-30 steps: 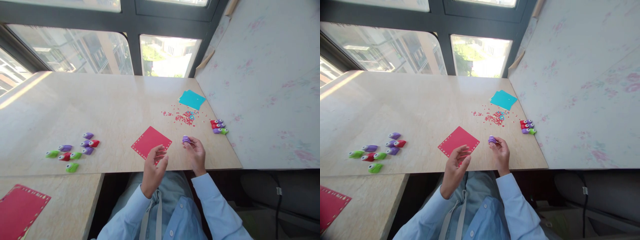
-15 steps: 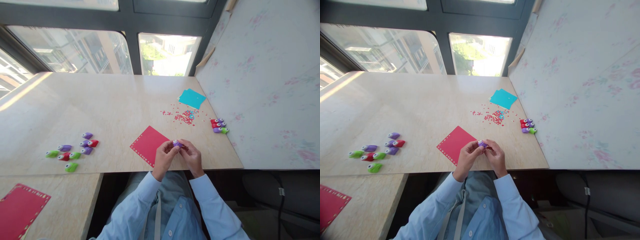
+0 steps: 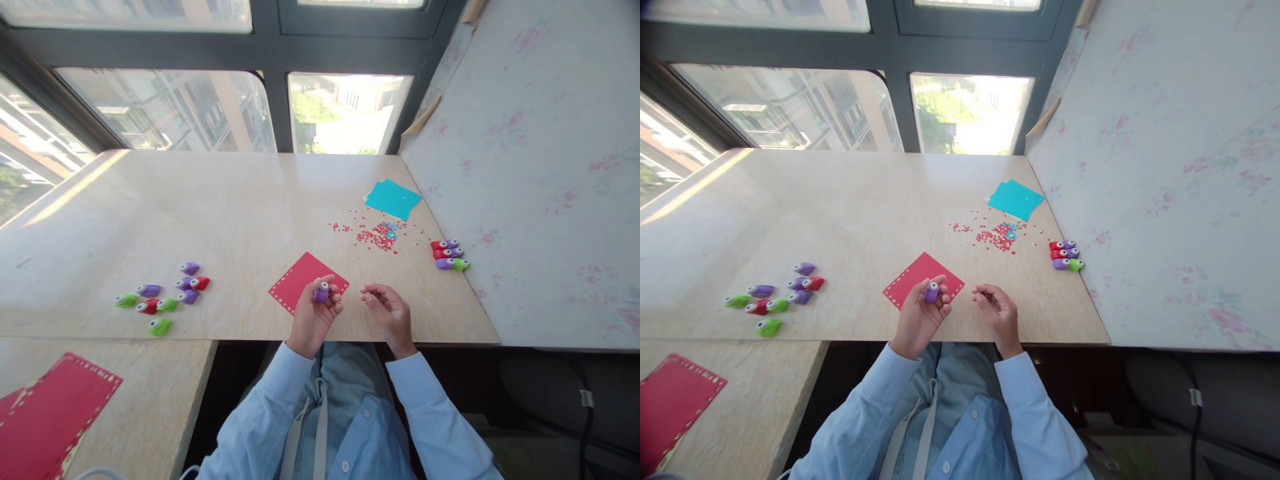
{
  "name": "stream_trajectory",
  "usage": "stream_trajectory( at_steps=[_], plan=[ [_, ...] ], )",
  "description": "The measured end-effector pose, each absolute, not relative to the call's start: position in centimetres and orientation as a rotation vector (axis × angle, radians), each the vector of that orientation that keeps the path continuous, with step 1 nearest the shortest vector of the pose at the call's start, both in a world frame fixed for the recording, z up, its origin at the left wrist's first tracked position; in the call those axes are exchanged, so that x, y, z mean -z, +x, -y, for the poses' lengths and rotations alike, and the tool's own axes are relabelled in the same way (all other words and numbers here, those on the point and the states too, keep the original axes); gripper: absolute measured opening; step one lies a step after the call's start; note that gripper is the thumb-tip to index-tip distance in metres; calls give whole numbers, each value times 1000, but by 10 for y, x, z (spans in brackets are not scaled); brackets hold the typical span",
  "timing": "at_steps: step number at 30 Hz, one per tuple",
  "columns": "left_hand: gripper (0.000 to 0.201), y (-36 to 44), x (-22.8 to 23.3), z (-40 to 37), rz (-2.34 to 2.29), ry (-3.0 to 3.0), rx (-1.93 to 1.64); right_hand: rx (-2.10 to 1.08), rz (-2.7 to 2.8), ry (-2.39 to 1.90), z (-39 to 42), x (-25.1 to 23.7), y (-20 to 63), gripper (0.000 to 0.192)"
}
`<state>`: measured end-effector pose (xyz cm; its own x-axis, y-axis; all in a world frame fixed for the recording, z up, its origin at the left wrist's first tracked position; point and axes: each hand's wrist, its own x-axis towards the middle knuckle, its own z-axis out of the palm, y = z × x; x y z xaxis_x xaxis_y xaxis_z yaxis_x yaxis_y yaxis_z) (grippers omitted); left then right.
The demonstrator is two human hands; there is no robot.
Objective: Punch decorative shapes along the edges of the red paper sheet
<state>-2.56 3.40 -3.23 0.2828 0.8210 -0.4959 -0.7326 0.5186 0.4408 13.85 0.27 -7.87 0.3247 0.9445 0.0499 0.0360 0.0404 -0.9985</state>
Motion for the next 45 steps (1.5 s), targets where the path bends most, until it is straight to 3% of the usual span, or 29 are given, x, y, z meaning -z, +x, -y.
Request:
stream_trajectory(
  at_steps=[5, 10, 18, 22, 27, 31, 41, 45],
  plan=[
    [18, -46, 29, -38, -631, 17, -1022, -888, 1023, -1361, -1, 79, 138, 24],
    [45, -56, 31, -39, -674, -31, -979, -874, 1037, -1388, -1, 78, 138, 24],
    [55, -61, 29, -35, -727, -35, -1001, -851, 1040, -1429, -2, 80, 138, 27],
    [45, -82, 26, -33, -751, -99, -1094, -829, 1043, -1457, -1, 82, 139, 29],
    [11, -126, 16, -24, -804, -21, -1268, -830, 1067, -1485, -1, 85, 139, 32],
    [28, -154, 15, -9, -1034, 93, -1330, -820, 1089, -1533, 0, 87, 140, 35],
    [10, -235, 20, 19, -1504, 36, -1646, -799, 1162, -1618, 1, 92, 143, 40],
    [21, -267, 21, 19, -1659, 131, -1769, -796, 1189, -1654, 1, 95, 145, 42]
  ],
)
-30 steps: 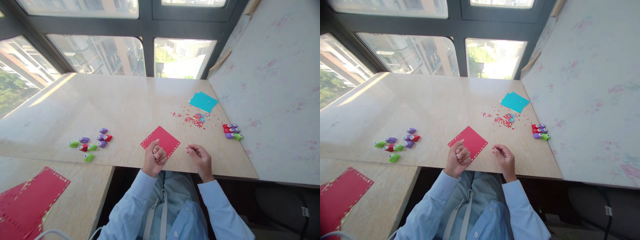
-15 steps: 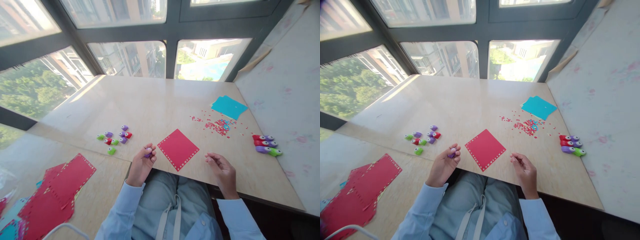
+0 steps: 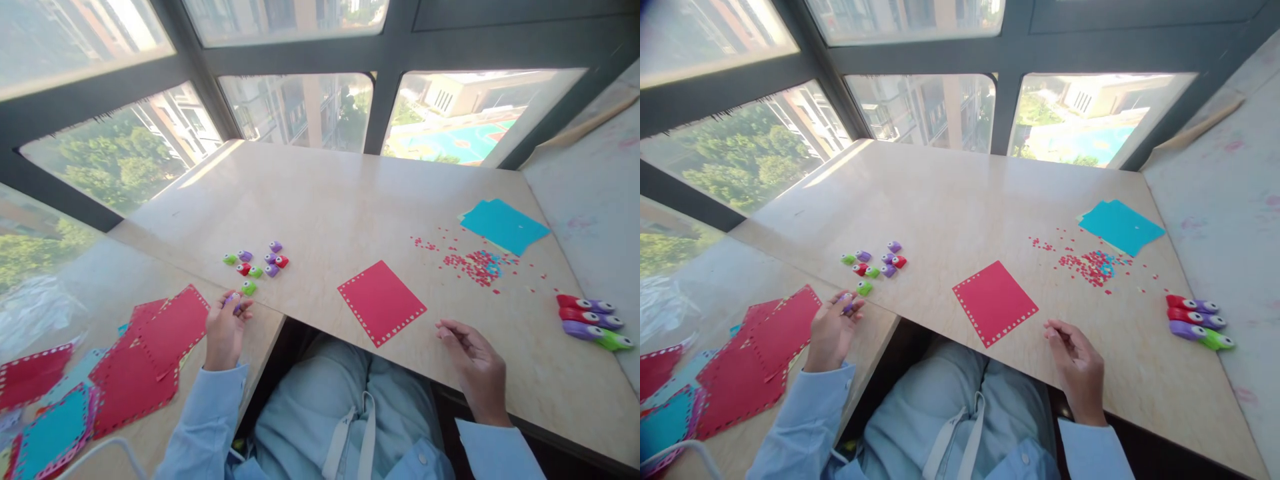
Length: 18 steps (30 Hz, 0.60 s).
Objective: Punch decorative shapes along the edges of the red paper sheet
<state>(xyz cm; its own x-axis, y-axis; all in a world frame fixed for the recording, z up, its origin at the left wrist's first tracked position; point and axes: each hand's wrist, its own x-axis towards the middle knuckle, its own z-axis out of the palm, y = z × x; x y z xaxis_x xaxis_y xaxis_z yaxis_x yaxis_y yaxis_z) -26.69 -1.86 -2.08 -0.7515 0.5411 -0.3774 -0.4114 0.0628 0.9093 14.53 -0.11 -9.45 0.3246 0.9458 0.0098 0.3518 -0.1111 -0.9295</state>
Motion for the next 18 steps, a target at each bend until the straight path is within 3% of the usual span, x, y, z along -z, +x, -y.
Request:
stream_trajectory(
  at_steps=[8, 18],
  plan=[
    [20, -294, 37, 8, -1903, 207, -1785, -761, 1264, -1660, 0, 96, 143, 36],
    [53, -315, 61, 20, -2208, 341, -1868, -743, 1283, -1660, 0, 96, 141, 32]
  ],
)
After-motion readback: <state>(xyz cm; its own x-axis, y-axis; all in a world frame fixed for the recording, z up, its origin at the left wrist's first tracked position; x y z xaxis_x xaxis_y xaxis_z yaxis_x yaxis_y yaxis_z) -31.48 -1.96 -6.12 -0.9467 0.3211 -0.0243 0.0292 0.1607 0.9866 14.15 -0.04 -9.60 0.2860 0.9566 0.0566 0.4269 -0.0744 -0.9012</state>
